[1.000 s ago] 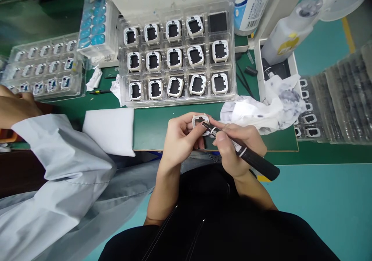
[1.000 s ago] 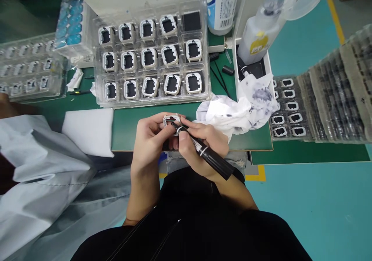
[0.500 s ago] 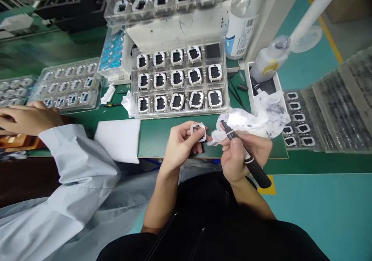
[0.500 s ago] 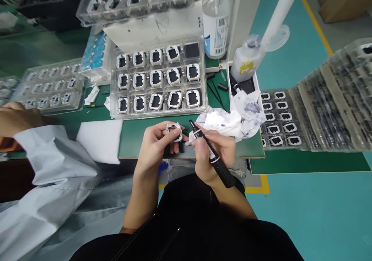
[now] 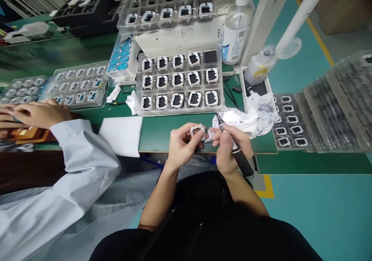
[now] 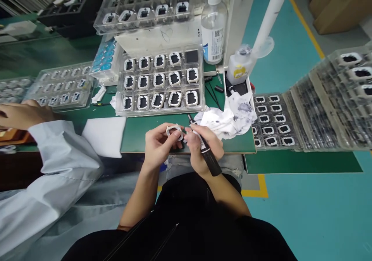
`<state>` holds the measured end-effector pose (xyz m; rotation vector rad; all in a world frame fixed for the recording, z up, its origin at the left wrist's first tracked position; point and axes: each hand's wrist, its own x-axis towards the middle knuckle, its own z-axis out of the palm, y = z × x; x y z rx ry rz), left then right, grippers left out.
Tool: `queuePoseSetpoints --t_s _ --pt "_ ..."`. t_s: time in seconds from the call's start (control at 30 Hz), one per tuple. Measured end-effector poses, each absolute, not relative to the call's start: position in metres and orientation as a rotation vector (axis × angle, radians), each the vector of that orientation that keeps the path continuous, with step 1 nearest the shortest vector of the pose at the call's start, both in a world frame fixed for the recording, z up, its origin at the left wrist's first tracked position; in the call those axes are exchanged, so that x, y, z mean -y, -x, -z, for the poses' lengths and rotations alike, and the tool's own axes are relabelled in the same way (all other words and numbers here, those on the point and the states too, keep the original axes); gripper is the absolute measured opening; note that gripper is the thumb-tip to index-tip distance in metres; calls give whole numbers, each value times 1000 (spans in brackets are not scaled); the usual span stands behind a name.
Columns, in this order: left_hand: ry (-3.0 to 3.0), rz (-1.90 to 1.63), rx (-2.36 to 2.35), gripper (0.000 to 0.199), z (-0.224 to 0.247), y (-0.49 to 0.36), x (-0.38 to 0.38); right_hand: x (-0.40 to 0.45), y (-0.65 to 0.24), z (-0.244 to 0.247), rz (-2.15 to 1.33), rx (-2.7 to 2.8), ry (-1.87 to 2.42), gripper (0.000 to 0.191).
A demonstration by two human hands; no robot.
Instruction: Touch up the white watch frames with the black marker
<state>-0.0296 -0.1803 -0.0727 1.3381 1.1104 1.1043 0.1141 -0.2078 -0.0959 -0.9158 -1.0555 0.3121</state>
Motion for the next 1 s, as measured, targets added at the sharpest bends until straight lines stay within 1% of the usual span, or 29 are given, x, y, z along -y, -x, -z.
queuePoseSetpoints --t_s 0.07,0.2,0.27,0.33,0.37,0.47,0.57,0.7,0.87,1.0 --pt "-1336 -1122 -1106 39 76 31 181 214 -122 92 -230 1153 868 21" --pt "-1331 -1110 -1076 36 77 34 180 221 -161 79 104 1250 867 25" --pt "-1351 -1100 -1075 36 76 34 180 218 -186 71 230 1293 906 56" --pt "-1371 -1098 -1079 37 76 34 180 212 -208 63 305 1511 1022 62" --pt "-1380 -1103 -1078 36 77 35 180 209 -217 60 317 1621 1094 61" --pt "-1406 -1126 -1065 34 79 36 181 204 -232 57 302 1926 1222 47" --pt "-1438 -1132 -1044 32 80 37 182 201 -231 62 252 2058 1340 36" --pt "-1464 -1093 -1013 29 78 35 183 196 -221 76 343 1965 1384 32" --pt "-1402 -1075 -911 26 73 31 183 193 -211 89 647 1730 1185 12" --pt "-1394 -1089 -884 26 72 34 184 200 -213 97 760 1627 1217 15"
